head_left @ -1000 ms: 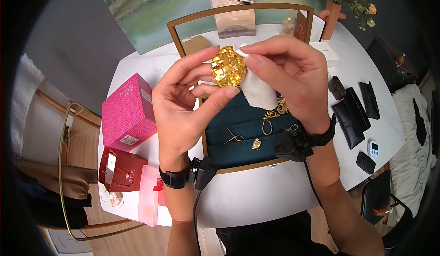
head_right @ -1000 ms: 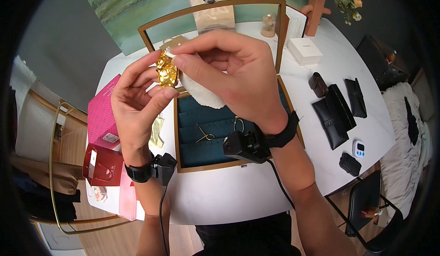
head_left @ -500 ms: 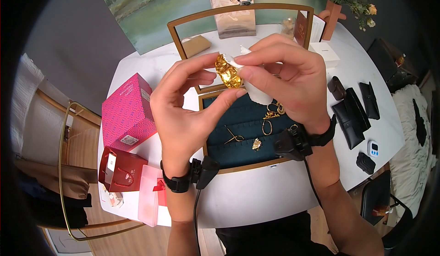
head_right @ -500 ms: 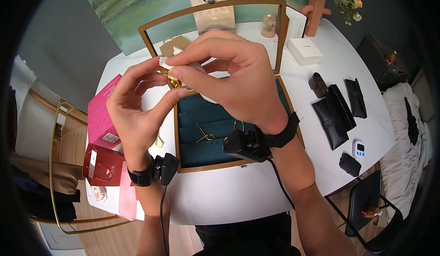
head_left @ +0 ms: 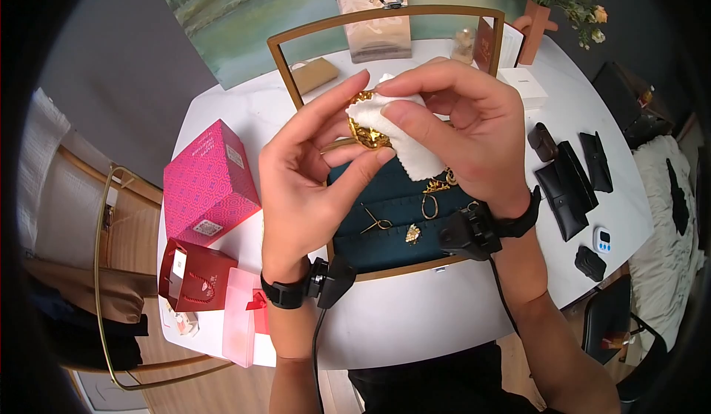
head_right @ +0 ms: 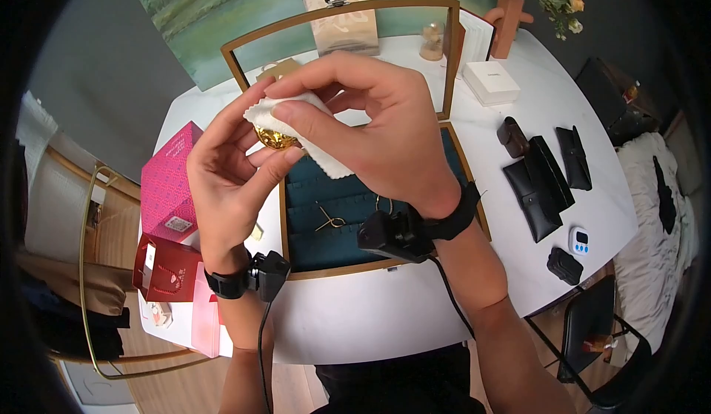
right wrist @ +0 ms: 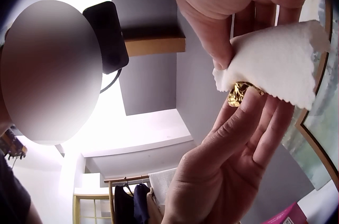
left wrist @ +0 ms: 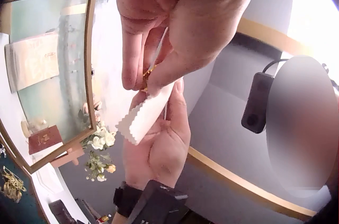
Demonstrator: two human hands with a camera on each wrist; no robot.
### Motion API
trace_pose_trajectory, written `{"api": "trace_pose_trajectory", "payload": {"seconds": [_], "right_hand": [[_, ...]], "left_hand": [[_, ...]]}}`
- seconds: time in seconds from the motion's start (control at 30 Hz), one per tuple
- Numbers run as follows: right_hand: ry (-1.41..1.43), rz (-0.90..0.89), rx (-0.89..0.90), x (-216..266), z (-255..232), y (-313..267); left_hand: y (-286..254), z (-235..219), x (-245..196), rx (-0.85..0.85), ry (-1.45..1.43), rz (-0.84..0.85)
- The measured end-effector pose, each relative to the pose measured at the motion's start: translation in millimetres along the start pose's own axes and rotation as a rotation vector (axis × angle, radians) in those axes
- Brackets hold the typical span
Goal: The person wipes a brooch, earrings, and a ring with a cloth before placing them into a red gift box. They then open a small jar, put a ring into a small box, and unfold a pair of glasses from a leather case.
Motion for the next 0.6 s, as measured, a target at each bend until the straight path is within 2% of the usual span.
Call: {"api": "trace_pose_trajectory", "payload": {"seconds": [0.17, 0.23, 0.47, 0.53, 0.6], "right_hand": [[-0.003, -0.041, 0.018, 1, 3, 2], [0.118, 0.003, -0.022, -3, 3, 1], [0.135, 0.095, -0.003, -5, 3, 2], [0.200, 0.139, -0.247, -10, -6, 1], [0.176, 0.188, -0.304, -16, -16, -3]], "left_hand": [[1, 2, 7, 0.019, -0.118, -0.035], [1, 2, 10, 0.054, -0.186, -0.057], [1, 0, 13, 0.002, -0.200, -0.072], [1, 0, 14, -0.012, -0.235, -0.092], [0, 0, 11, -0.006, -0.233, -0.084]]}}
Point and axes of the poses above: each hand's wrist, its own y-axis towards the middle knuckle, its own z-axis out of the palm, x = y × z, the point moved 6 cm from there along y, towards the middle knuckle, and after that the axes turned 12 degrees about x, right-handed, at the moved point
